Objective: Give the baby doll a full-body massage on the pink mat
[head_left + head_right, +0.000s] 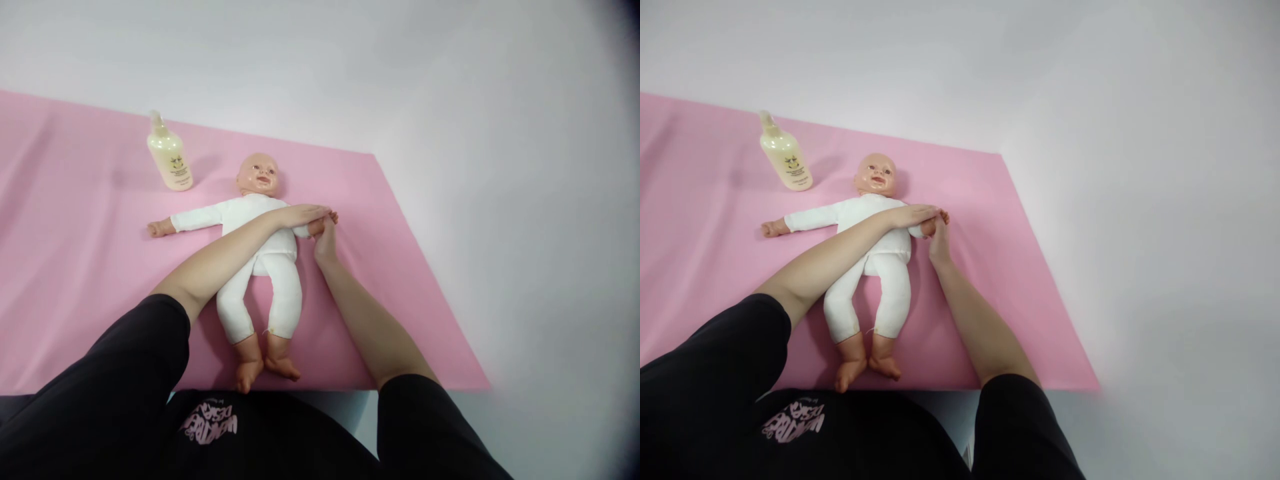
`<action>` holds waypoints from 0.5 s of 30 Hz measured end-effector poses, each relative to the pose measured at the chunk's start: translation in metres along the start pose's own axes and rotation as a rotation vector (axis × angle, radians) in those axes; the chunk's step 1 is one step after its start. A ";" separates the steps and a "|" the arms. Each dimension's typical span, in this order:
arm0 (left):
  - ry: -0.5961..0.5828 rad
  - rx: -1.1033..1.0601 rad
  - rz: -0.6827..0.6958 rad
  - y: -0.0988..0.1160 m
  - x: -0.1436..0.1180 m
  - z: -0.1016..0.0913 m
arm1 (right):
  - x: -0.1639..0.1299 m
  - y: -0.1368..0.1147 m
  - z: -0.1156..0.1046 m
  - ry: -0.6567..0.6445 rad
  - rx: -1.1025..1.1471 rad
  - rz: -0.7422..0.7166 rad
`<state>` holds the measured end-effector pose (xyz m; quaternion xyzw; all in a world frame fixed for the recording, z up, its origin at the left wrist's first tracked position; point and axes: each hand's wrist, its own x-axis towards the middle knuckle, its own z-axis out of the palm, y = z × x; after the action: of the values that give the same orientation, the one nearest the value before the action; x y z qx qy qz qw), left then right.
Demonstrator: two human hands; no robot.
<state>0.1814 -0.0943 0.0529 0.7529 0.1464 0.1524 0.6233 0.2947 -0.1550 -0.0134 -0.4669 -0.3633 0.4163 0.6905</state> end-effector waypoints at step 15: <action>-0.037 0.109 0.018 -0.004 0.000 -0.003 | 0.002 0.001 0.002 0.047 -0.018 0.011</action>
<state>0.1800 -0.0910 0.0499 0.7898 0.1363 0.1357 0.5824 0.2930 -0.1522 -0.0136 -0.4847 -0.3480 0.4056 0.6925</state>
